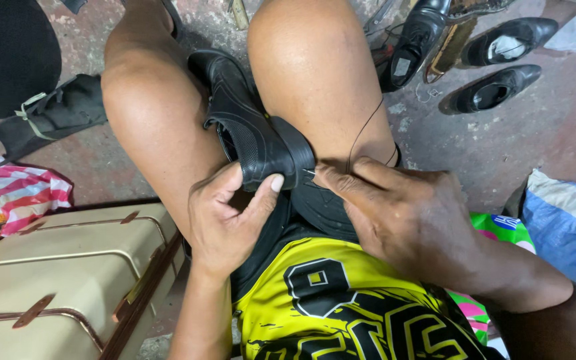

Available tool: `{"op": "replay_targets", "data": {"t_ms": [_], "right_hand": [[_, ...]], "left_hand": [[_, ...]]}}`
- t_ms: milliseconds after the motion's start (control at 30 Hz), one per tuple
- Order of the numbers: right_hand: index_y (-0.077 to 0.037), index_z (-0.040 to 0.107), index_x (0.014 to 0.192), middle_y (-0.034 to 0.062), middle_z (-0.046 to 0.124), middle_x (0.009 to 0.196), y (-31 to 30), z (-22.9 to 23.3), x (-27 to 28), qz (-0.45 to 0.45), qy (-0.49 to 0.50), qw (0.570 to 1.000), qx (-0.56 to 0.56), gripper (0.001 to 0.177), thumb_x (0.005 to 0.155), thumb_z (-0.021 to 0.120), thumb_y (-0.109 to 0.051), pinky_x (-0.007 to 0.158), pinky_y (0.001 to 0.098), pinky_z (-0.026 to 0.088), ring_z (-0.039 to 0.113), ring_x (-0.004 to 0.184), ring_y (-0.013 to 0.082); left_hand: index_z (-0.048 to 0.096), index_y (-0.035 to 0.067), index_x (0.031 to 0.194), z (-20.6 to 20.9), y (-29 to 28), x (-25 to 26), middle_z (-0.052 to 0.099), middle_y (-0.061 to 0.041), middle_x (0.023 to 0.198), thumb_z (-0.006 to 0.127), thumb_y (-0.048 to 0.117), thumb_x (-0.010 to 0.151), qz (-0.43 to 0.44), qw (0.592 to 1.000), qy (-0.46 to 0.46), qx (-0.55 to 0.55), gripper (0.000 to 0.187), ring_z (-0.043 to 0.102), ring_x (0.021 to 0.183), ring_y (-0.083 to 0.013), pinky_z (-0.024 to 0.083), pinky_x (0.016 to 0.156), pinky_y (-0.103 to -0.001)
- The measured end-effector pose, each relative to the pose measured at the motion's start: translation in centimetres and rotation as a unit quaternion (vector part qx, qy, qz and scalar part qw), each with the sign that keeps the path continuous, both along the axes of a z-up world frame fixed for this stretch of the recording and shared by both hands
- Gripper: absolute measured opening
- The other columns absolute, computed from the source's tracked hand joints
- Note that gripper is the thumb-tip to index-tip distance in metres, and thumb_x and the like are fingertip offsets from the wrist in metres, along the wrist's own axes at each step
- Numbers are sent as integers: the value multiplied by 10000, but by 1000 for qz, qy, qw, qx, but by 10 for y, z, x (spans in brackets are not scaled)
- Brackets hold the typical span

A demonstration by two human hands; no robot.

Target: The person sits on the floor and sews the sole of a black shoe using a needle and thread. They repeatedly push the needle through the shoe's sole and pull the thread to secure the stitching.

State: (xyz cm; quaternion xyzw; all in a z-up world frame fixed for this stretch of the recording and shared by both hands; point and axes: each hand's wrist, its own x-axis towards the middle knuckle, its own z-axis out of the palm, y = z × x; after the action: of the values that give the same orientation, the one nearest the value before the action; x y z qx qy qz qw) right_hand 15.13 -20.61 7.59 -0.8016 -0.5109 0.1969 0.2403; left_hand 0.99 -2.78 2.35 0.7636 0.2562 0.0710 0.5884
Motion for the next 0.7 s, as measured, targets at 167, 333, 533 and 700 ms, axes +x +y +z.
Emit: {"op": "replay_targets", "data": {"t_ms": [167,333,533,700], "right_hand": [[-22,729,1206,93,700,933,1,7,-1,20,-40,998,-54,445,772,718,-117,442,375,526,677,547,238],[-18,722,1210,78,669,888,8,7,-2,43,-85,993,-76,431,787,684,-93,447,359,529,677,551,216],[-7,717,1174,88,695,924,14,-1,1,61,-83,992,-73,427,763,713,-122,418,353,511,663,511,210],[-45,717,1098,47,721,1001,5,-17,12,73,-43,996,-27,280,830,720,-127,490,346,516,693,603,193]], "left_hand": [[749,26,1067,-1,-11,0,764,-51,898,765,43,928,35,999,3,-24,141,652,795,-69,538,762,-237],[764,36,1054,-2,-13,2,735,-39,815,788,47,905,46,998,34,-19,151,575,690,-73,491,650,-246],[776,38,1062,-1,-12,5,715,-48,794,809,47,890,41,998,41,5,175,581,662,-88,486,637,-256],[744,12,1089,-3,-14,-1,777,-46,1003,827,18,857,44,998,-25,-39,246,702,880,-82,566,842,-247]]}}
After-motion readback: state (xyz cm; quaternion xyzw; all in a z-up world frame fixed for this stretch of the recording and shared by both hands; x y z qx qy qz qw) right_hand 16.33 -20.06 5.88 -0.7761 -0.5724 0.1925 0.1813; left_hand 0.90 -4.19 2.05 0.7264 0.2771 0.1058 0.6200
